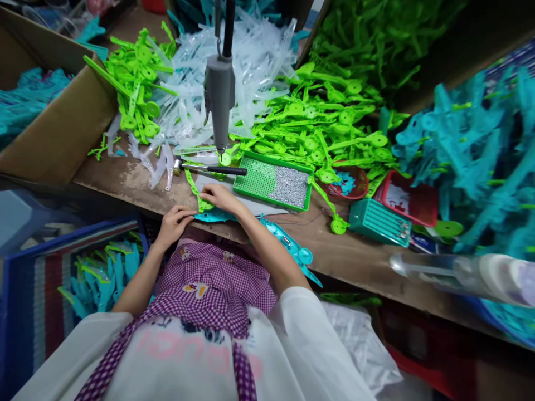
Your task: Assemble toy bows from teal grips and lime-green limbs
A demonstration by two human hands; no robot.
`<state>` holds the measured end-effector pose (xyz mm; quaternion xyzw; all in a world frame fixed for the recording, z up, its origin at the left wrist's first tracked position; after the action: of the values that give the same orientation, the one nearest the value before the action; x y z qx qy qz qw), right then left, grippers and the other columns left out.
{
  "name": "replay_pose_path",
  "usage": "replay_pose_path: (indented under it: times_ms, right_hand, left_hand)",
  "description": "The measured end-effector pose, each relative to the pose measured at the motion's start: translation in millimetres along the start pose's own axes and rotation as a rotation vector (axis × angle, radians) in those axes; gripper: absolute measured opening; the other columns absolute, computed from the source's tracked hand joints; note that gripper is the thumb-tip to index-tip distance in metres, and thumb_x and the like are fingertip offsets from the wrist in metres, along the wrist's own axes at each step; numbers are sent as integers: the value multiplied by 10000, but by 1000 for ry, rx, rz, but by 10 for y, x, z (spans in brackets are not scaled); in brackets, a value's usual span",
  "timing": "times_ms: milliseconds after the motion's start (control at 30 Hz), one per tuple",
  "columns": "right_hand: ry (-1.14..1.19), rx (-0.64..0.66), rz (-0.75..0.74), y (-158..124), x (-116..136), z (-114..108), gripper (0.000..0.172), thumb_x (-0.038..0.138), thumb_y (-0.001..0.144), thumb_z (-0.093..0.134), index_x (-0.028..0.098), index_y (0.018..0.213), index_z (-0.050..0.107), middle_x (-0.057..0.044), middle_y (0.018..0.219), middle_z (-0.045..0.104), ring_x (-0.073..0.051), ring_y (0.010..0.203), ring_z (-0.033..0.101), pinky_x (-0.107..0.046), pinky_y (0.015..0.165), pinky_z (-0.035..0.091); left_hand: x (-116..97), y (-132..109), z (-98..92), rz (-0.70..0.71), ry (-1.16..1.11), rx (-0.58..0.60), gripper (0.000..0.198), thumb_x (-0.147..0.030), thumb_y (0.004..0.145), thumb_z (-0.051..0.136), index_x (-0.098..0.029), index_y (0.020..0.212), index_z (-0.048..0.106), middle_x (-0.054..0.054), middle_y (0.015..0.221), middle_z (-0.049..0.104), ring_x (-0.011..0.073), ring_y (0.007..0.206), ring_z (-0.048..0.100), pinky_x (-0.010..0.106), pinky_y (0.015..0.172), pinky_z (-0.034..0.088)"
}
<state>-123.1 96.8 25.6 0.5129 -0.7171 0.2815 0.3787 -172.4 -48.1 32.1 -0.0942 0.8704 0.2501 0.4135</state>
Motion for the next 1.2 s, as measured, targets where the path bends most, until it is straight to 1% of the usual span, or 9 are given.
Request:
replay_pose_path:
  times_ms: [167,300,367,433,500,700,833,1000,1200]
  right_hand:
    - [-102,16,-72,66,24,55,180,265,914,553,159,784,617,-18,757,570,-146,728,489,-275,718,378]
    - [-121,34,-63,-20,-65,43,276,302,965,476,146,1017,697,-91,959,661,-196,904,600,-341,857,461]
    - [-127,-14,-67,-125,-60,-40,341,325,976,454,170,1203,656,-118,1135,664,-222,1051,613,-393,951,466]
    - [-133,-110,-79,-264,-5,-162,450,389,958,497,205,1365,547,-126,1324,609,-246,1211,569,-442,1032,442]
    - [-161,-157,-84,-398,63,-206,579,430,909,585,211,1433,474,-129,1441,535,-264,1323,503,-481,1098,395]
    - [-189,-74,24,-497,55,-9,476,285,882,649,244,1349,570,-85,1387,591,-232,1315,538,-524,1188,277]
    - [-136,-52,77,-445,14,-13,436,282,846,694,246,1276,629,-71,1327,640,-245,1274,574,-565,1201,214]
    - [-171,-31,53,-444,30,-63,425,281,806,739,231,1221,657,-63,1248,693,-253,1194,629,-615,1207,117]
    - [-190,17,36,-485,-8,-35,422,299,819,726,226,1228,652,-89,1289,666,-272,1223,608,-627,1200,138]
  left_hand:
    - [67,58,-62,-32,3,-1,137,-280,894,635,-234,949,752,37,931,661,167,881,649,300,823,525]
    - [90,77,-62,-59,-10,-11,143,-310,889,640,-225,926,750,40,930,670,172,889,654,305,821,526]
    - [105,74,-64,-78,-12,-24,150,-324,886,644,-224,921,750,40,932,675,174,900,656,312,835,527]
    - [118,70,-61,-94,-18,-27,153,-334,881,650,-224,913,751,41,934,680,175,902,658,315,838,529]
    - [115,72,-60,-96,-30,-26,154,-340,876,657,-222,906,751,43,933,683,175,897,659,316,833,529]
    - [128,97,-80,-112,-67,-30,169,-368,857,672,-216,865,744,45,902,686,175,860,656,321,801,535]
    - [142,105,-66,-133,-90,-17,157,-357,848,681,-211,841,738,45,886,690,179,868,656,328,816,531]
    - [141,94,-54,-151,-89,-33,135,-336,840,690,-206,844,725,40,890,694,179,872,655,321,824,521]
    - [144,76,-60,-152,-102,-55,153,-350,826,706,-198,807,698,36,864,693,176,849,651,321,813,518]
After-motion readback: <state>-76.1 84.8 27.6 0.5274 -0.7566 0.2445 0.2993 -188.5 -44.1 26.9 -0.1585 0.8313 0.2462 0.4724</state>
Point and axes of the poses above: each hand's wrist, its own y-axis towards the middle knuckle, its own z-axis out of the palm, x = y × z, the point moved 10 cm from there along y, towards the middle knuckle
